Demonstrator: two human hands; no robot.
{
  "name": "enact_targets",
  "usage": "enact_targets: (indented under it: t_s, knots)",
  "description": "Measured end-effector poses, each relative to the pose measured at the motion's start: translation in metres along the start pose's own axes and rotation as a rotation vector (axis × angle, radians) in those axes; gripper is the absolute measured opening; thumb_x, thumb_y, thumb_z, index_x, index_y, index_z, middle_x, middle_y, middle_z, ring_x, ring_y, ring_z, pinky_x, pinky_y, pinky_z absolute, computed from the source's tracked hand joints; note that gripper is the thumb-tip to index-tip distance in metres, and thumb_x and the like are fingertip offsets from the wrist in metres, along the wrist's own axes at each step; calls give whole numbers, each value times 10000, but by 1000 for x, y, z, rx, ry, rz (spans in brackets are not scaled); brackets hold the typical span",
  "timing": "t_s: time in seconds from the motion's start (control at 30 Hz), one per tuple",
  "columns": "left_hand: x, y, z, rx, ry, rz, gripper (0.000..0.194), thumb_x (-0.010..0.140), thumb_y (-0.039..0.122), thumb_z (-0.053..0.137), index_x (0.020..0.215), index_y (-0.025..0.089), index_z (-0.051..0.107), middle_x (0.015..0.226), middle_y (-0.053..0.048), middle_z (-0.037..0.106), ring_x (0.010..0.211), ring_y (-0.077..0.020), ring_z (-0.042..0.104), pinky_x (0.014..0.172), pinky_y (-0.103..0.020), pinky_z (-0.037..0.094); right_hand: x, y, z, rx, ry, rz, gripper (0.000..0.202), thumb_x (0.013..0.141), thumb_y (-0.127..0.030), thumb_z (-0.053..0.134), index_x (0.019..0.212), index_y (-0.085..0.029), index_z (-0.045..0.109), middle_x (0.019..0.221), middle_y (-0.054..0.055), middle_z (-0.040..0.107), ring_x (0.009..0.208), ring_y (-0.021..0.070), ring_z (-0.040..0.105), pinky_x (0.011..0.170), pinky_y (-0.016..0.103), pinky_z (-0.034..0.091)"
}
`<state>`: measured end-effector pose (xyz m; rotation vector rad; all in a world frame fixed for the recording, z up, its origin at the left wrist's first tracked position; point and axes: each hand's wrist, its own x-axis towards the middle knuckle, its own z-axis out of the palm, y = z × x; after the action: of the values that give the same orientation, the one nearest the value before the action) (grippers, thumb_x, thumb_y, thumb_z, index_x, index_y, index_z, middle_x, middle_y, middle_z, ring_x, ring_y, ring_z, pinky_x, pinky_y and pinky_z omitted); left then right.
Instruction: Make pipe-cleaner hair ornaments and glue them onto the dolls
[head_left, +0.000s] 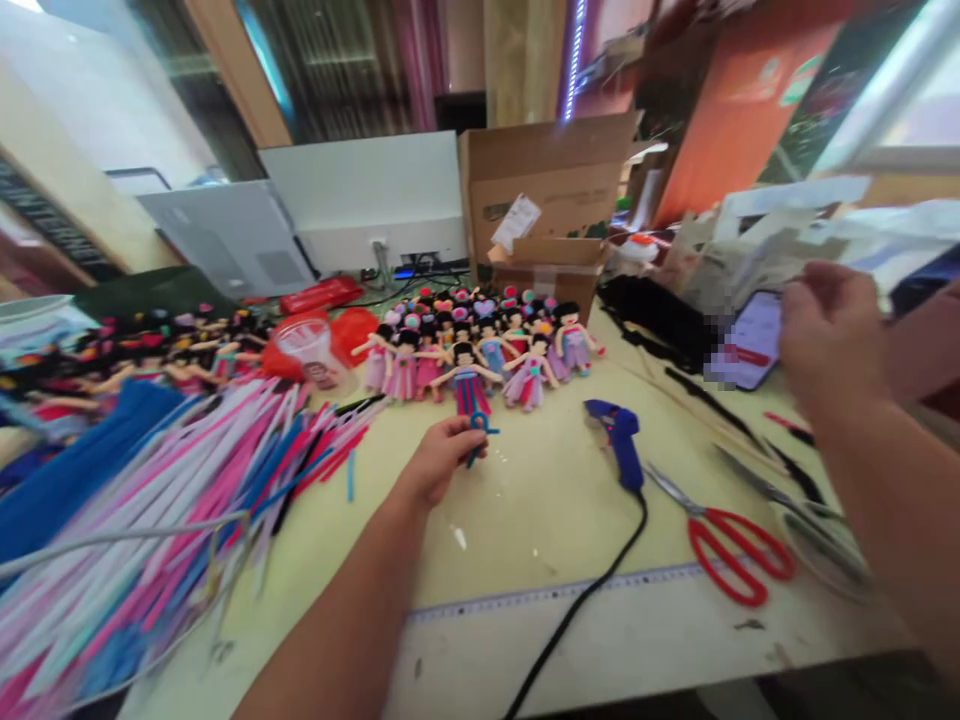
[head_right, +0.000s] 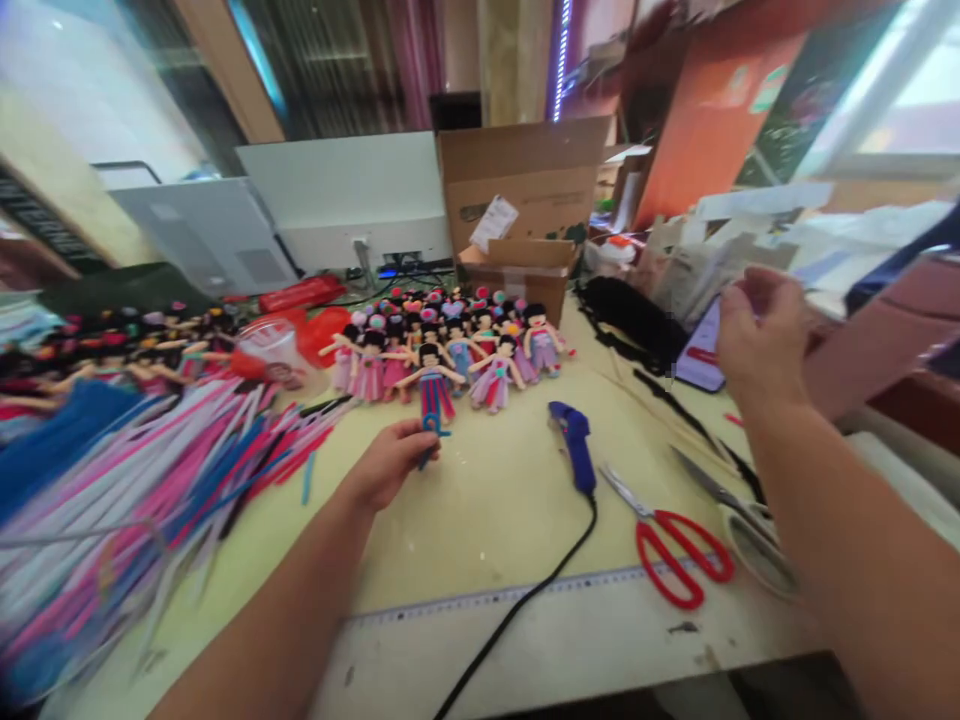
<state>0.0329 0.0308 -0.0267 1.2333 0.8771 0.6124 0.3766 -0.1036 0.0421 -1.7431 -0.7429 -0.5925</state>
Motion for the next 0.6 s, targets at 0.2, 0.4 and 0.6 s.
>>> enact_targets:
  t_s: [0.2, 0.4, 0.6]
  knots:
    - [-1, -4, 1, -129, 10, 2, 258, 510, 302, 730, 694, 165, 611, 630, 3, 585, 584, -104, 522, 578, -238, 310, -88, -92, -4, 486, -617, 6, 207, 829, -432, 561, 883, -262, 667, 724, 41, 632, 650, 173, 588, 637, 360, 496]
    - [-3, -5, 4, -171, 41, 26, 236, 538, 300, 717, 725, 187, 628, 708, 12, 605, 687, -121, 520, 657, -260, 307, -163, -121, 54, 585, -1027, 268, 235, 702, -385, 621, 851, -206, 649, 767, 26, 661, 699, 164, 588, 634, 321, 469]
    - [-6, -6, 6, -177, 71, 45, 213, 548, 308, 719, 700, 195, 621, 702, 22, 596, 707, -127, 494, 687, -278, 293, -181, -127, 78, 742, -1065, 536, 293, 621, -407, 703, 788, -188, 604, 694, 9, 652, 707, 161, 619, 660, 309, 480]
